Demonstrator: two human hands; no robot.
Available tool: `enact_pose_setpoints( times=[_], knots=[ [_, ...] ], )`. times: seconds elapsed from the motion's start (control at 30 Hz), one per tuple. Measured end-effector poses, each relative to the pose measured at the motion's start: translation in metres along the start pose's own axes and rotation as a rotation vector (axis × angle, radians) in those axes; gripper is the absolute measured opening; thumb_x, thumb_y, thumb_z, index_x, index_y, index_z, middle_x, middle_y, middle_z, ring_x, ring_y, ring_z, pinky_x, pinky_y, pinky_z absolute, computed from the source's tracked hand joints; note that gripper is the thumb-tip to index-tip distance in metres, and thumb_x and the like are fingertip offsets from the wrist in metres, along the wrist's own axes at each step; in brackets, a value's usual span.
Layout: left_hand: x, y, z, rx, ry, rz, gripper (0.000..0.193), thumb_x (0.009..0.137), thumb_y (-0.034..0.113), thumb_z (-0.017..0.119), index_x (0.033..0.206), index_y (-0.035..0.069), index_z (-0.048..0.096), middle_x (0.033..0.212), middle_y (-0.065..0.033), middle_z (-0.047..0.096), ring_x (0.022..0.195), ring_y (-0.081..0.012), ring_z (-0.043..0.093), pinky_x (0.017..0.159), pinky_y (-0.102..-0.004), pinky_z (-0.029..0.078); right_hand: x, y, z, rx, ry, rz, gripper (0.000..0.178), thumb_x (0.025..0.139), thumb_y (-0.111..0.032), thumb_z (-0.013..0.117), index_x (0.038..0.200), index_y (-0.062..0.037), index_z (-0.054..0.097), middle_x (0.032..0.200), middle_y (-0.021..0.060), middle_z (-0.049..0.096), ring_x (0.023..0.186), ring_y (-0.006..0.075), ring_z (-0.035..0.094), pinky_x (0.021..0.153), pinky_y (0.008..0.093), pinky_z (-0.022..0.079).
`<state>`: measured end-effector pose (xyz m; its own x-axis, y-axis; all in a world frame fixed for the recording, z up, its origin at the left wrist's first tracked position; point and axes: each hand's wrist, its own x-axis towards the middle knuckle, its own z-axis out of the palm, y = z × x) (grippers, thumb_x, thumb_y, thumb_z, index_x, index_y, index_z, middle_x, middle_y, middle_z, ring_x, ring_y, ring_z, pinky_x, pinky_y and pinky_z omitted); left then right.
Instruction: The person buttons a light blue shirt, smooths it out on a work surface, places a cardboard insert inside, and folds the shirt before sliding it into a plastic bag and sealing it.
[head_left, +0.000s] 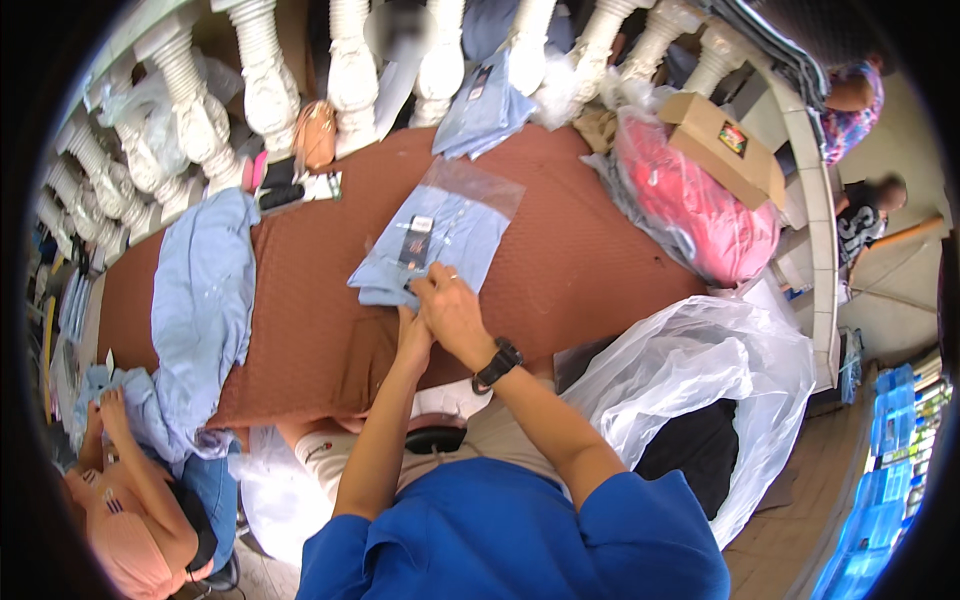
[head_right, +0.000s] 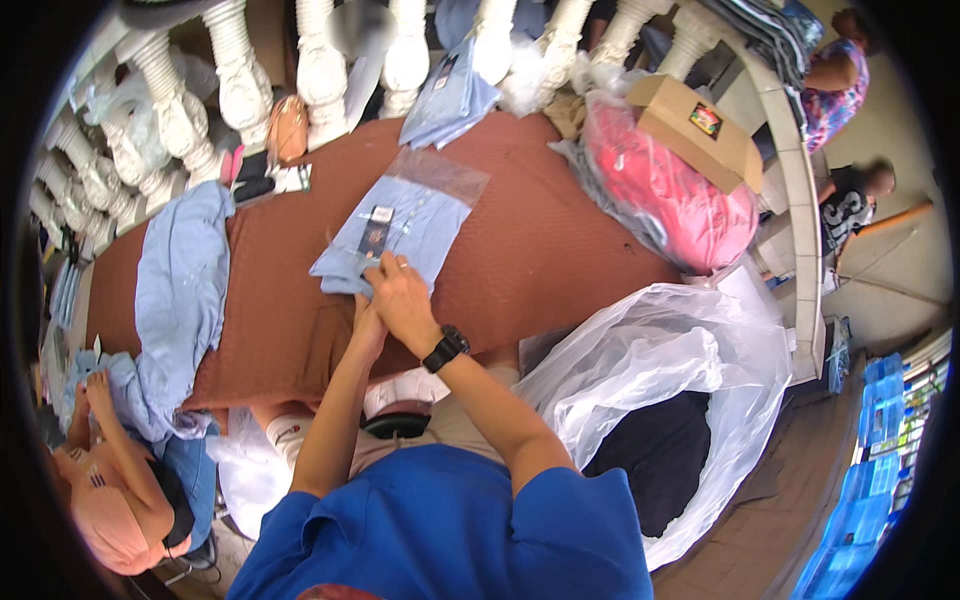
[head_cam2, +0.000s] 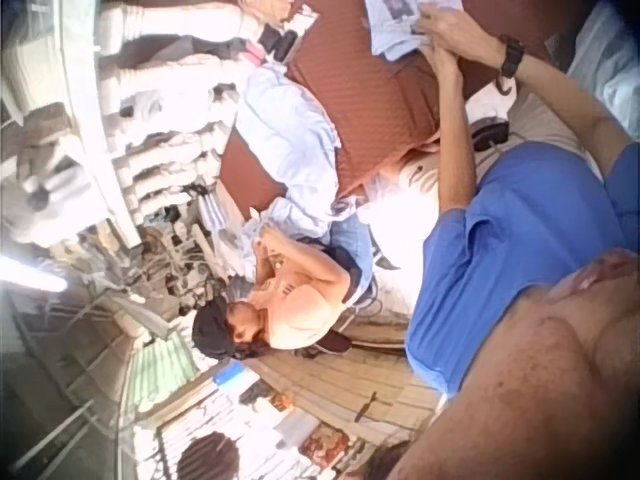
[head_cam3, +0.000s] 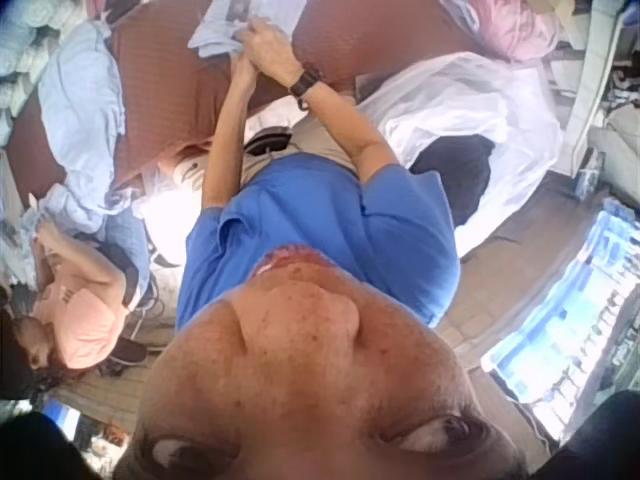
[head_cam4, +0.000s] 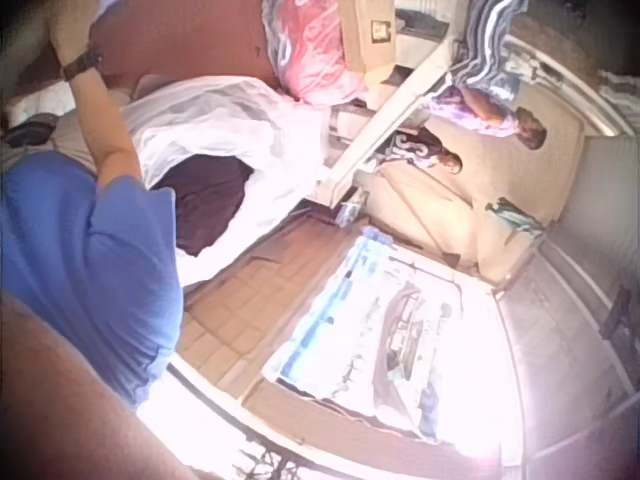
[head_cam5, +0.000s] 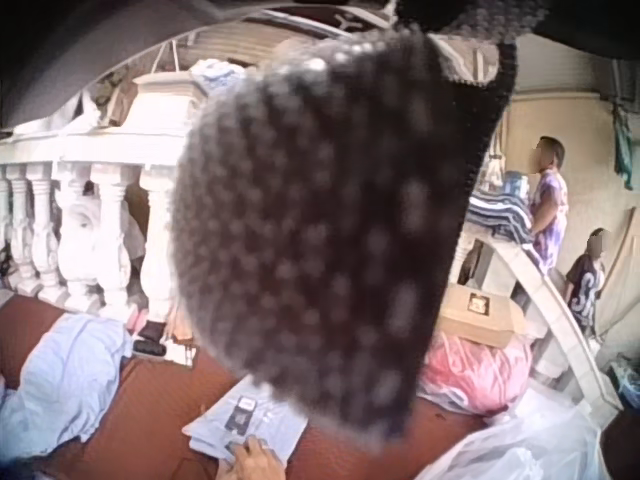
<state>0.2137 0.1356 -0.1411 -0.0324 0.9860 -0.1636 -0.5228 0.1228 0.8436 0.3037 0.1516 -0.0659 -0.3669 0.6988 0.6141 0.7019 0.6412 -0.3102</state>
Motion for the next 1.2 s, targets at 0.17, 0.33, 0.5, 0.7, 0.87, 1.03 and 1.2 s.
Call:
enact_pose_setpoints(
  times=[0.17,0.33,0.5,0.7,0.87,1.03,1.2],
  knots=[
    [-0.008,0.014,0.003,-0.031,0.004,-0.118,0.081,0.100,0.029,0.062,0.155,0.018,0.003,0.144,-0.0101,0.044,0.123,-0.0209,0.058,0.093,-0.0359,0.056,0.007,-0.005,-0.001,-0.019,-0.069,-0.028,0.015,0.076,-0.006,0.067,0.091,-0.0058,0.068,0.094,0.0115,0.056,0.089,0.0313,0.062,0.071,0.0409,0.055],
    [0.003,0.003,-0.006,-0.183,-0.107,-0.099,0.057,0.105,0.026,0.053,0.150,0.018,0.018,0.141,-0.0097,0.045,0.122,-0.0199,0.058,0.095,-0.0363,0.055,0.004,-0.008,-0.005,-0.046,-0.079,-0.031,0.012,0.076,-0.006,0.066,0.088,-0.0053,0.068,0.093,0.0114,0.056,0.090,0.0302,0.062,0.070,0.0401,0.055],
    [0.047,-0.051,-0.044,-0.252,-0.278,0.049,0.050,0.103,0.039,0.048,0.145,0.016,0.033,0.137,-0.0118,0.050,0.120,-0.0224,0.056,0.098,-0.0431,0.049,0.004,-0.018,0.000,-0.045,-0.055,-0.073,0.011,0.077,-0.006,0.066,0.087,-0.0052,0.068,0.093,0.0113,0.056,0.088,0.0302,0.062,0.069,0.0404,0.055],
    [0.028,-0.031,-0.029,-0.064,-0.157,-0.027,0.036,0.108,0.027,0.047,0.140,0.013,0.034,0.131,-0.0069,0.050,0.117,-0.0172,0.057,0.093,-0.0329,0.052,-0.004,-0.010,-0.003,-0.025,-0.056,-0.002,0.010,0.082,-0.009,0.063,0.090,-0.0066,0.068,0.092,0.0109,0.058,0.087,0.0308,0.064,0.069,0.0414,0.055],
    [0.022,-0.035,-0.043,-0.103,-0.063,0.173,0.029,0.107,0.026,0.050,0.128,0.008,0.043,0.123,-0.0061,0.054,0.114,-0.0171,0.057,0.093,-0.0341,0.050,-0.003,-0.018,0.011,-0.014,-0.144,-0.029,0.012,0.085,-0.012,0.062,0.096,-0.0087,0.068,0.091,0.0106,0.060,0.081,0.0330,0.066,0.065,0.0425,0.055],
    [0.029,-0.050,-0.054,0.114,-0.072,0.306,0.025,0.106,0.026,0.051,0.122,0.009,0.046,0.117,-0.0062,0.054,0.107,-0.0169,0.056,0.090,-0.0342,0.049,0.000,-0.041,0.013,-0.043,-0.132,-0.102,0.014,0.083,-0.008,0.062,0.095,-0.0061,0.067,0.093,0.0103,0.059,0.080,0.0292,0.067,0.061,0.0393,0.055],
    [0.044,-0.045,-0.065,0.535,-0.127,0.479,0.021,0.105,0.026,0.053,0.116,0.009,0.049,0.111,-0.0063,0.053,0.101,-0.0167,0.055,0.086,-0.0343,0.048,0.004,-0.065,0.008,-0.119,-0.076,-0.179,0.008,0.077,-0.004,0.062,0.085,-0.0028,0.063,0.092,0.0095,0.057,0.081,0.0254,0.067,0.059,0.0356,0.056]
  ],
)
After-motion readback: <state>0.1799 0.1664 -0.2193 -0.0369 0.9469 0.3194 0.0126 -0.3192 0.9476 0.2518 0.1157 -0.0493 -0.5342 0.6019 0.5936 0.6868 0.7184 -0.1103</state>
